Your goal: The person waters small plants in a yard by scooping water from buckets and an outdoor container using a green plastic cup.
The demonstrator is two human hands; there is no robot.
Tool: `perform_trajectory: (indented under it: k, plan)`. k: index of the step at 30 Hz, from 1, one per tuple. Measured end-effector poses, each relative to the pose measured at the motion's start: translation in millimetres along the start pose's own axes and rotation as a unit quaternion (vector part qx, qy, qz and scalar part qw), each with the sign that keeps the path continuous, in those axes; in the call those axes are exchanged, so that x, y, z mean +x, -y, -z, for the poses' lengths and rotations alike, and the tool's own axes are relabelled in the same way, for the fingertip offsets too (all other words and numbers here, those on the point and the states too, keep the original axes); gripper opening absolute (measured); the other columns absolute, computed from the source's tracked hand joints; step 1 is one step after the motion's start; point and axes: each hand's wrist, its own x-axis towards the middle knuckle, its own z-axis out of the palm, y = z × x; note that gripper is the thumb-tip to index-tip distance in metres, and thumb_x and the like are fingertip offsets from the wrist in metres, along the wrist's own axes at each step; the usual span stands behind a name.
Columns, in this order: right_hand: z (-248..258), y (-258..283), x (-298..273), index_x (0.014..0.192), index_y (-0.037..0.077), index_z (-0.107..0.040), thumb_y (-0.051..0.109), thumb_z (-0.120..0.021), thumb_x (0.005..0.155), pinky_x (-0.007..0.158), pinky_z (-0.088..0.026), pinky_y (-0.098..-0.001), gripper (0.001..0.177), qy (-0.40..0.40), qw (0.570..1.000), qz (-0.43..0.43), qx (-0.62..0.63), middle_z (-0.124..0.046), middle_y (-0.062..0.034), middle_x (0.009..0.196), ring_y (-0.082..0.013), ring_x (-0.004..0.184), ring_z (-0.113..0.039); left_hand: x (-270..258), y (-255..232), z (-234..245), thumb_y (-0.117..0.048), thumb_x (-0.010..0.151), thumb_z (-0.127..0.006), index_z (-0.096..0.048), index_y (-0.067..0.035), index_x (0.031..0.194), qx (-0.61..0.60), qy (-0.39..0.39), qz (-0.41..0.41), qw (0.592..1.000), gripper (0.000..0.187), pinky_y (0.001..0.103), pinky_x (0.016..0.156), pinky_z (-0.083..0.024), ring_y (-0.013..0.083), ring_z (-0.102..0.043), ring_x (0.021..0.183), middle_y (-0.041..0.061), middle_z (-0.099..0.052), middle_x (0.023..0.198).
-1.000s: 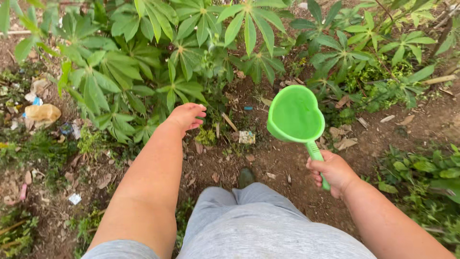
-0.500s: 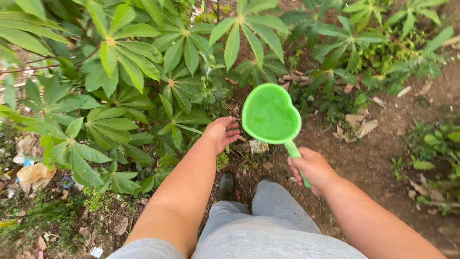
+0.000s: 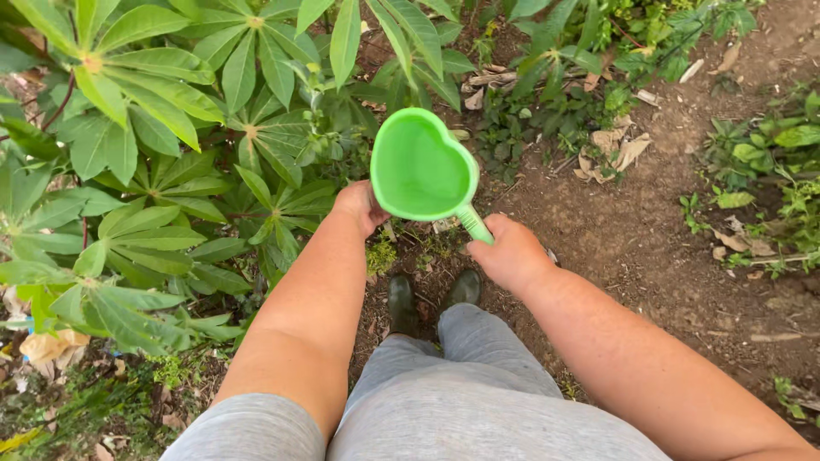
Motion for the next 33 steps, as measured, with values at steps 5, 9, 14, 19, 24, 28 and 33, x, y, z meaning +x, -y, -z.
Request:
perform_trajectory:
  k: [5,9,14,19,24,28,33]
  plan:
    - [5,6,-11,0.102,0.007,-0.067,0.027,-0.072,0.08,0.078,-0.055,-0.0471,0.029,0.012,0.999,-0.038,-0.01,-0.072,-0.0182,0.087,-0.0369,0.083,-0.071,0,5,-1,-0.016,0.1,-0.062,-0.07,-0.004,0.11,-0.009,-0.04,0.02,0.999,0.018,0.032,0.066,-0.057,0.0206,-0.066,0.075,0.01,-0.07,0.092]
    - [12,15,-21,0.102,0.006,-0.067,0.028,-0.072,0.082,0.078,-0.055,-0.0484,0.03,0.003,0.999,-0.033,-0.026,-0.072,-0.0197,0.088,-0.0382,0.083,-0.071,-6,16,-3,-0.013,0.099,-0.06,-0.071,-0.003,0.108,-0.044,-0.036,0.032,0.998,0.017,0.03,0.074,-0.061,0.0194,-0.073,0.078,0.01,-0.075,0.096]
    - [15,23,-29,0.105,0.008,-0.066,0.029,-0.072,0.082,0.078,-0.055,-0.0496,0.031,0.001,0.998,-0.042,-0.043,-0.072,-0.0197,0.089,-0.0385,0.084,-0.071,-10,19,-7,-0.012,0.099,-0.061,-0.07,-0.004,0.11,-0.017,-0.037,0.04,0.998,0.016,0.029,0.079,-0.061,0.0189,-0.071,0.085,0.01,-0.073,0.098]
    - [13,22,-32,0.105,0.008,-0.066,0.03,-0.071,0.083,0.077,-0.055,-0.0513,0.031,-0.007,0.996,-0.033,-0.077,-0.072,-0.0201,0.088,-0.0408,0.083,-0.07,-17,21,-11,-0.012,0.1,-0.064,-0.066,-0.004,0.119,0.03,-0.006,0.03,0.999,0.021,0.029,0.076,-0.055,0.019,-0.064,0.089,0.009,-0.07,0.1]
    - [11,18,-36,0.103,0.008,-0.064,0.033,-0.071,0.084,0.075,-0.055,-0.0533,0.031,-0.024,0.993,-0.008,-0.116,-0.072,-0.0193,0.084,-0.0421,0.081,-0.069,-31,20,-14,-0.012,0.099,-0.063,-0.061,-0.017,0.124,-0.03,-0.058,0.052,0.997,0.026,0.03,0.079,-0.056,0.0191,-0.069,0.09,0.008,-0.072,0.103]
    - [9,18,-40,0.101,0.008,-0.063,0.033,-0.069,0.085,0.075,-0.054,-0.0542,0.03,-0.024,0.991,-0.007,-0.133,-0.071,-0.0191,0.083,-0.0423,0.08,-0.069,-12,32,-5,-0.019,0.101,-0.059,-0.066,-0.01,0.119,-0.007,-0.041,0.069,0.997,0.022,0.028,0.077,-0.059,0.0161,-0.072,0.087,0.006,-0.075,0.101]
    - [6,18,-46,0.1,0.008,-0.062,0.033,-0.068,0.086,0.073,-0.054,-0.0553,0.029,-0.035,0.987,0.014,-0.156,-0.071,-0.0187,0.081,-0.0423,0.078,-0.069,14,54,9,-0.016,0.101,-0.063,-0.065,-0.009,0.118,0.002,-0.006,0.055,0.998,0.019,0.029,0.072,-0.053,0.0161,-0.064,0.079,0.005,-0.069,0.096]
